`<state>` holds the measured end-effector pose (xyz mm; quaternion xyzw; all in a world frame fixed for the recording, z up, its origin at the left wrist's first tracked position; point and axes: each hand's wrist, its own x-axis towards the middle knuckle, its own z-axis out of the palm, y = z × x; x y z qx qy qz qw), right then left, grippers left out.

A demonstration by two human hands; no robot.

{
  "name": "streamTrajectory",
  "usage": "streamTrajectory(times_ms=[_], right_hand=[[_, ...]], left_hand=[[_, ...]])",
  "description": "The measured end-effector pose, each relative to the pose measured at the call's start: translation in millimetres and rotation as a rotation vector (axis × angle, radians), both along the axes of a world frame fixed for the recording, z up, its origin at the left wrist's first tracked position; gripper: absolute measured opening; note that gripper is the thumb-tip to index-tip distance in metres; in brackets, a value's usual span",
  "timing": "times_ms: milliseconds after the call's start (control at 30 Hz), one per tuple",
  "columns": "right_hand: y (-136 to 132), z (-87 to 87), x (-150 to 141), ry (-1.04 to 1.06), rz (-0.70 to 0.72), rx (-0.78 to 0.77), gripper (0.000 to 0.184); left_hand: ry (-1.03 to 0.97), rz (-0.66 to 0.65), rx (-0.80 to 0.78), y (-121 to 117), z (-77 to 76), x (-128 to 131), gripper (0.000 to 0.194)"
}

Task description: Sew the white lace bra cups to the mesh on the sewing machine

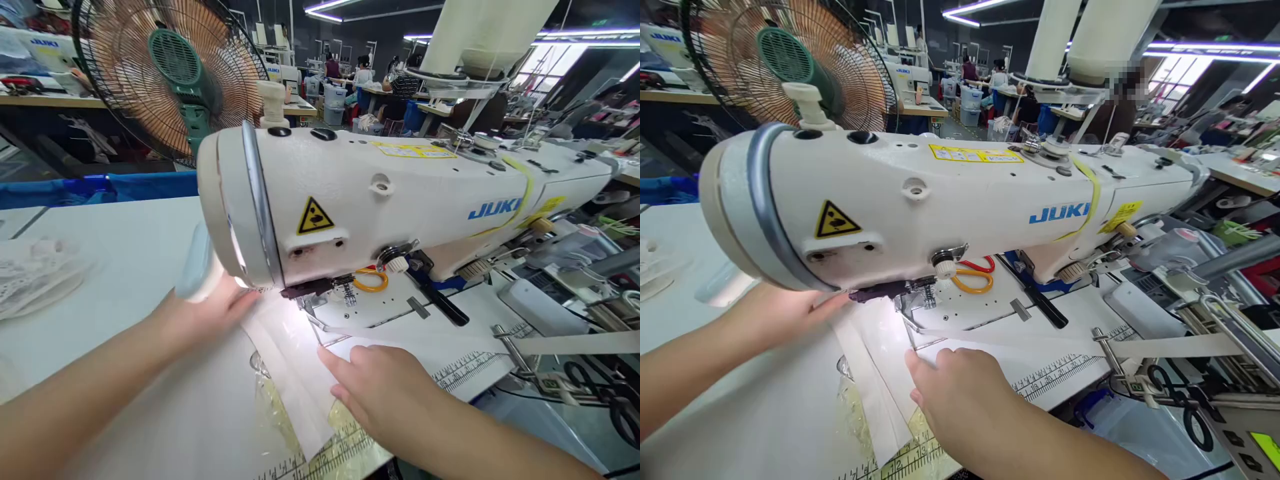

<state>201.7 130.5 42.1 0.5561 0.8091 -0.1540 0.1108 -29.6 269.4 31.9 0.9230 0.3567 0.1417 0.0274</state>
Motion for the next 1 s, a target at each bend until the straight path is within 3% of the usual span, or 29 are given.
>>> streamTrajectory(times_ms=[100, 167, 267, 433, 567, 800, 1000], right_hand=[[-7.7, -0.2, 8.5, 0.070, 0.037, 0.023, 0.026], [-11.1, -1.7, 11.8, 0.081, 0.068, 0.019, 0.025], [-13.2, -5.4, 12.5, 0.079, 0.101, 0.030, 0.031], [-9.6, -11.9, 8.6, 0.112, 0.111, 0.092, 0.031], [-1.3, -14.4, 5.6, 0.125, 0.115, 0.140, 0.029], [17.3, -9.2, -1.0, 0.051, 0.132, 0.093, 0.041], [30.7, -1.9, -10.1, -0.090, 0.095, -0.019, 0.054]], left_hand=[[-0.107, -0.178, 0.164, -52.9, -10.2, 15.1, 0.035], [-0.049, -0.330, 0.066, -83.3, -16.8, 25.9, 0.022], [0.072, -0.419, -0.026, -104.1, -21.0, 35.4, 0.018], [0.099, -0.434, -0.002, -95.2, -17.9, 32.2, 0.024], [0.078, -0.409, 0.034, -86.4, -15.9, 27.0, 0.017], [0.039, -0.466, 0.150, -68.8, -23.8, 17.9, 0.027], [0.020, -0.442, 0.173, -54.6, -22.8, 14.0, 0.033]])
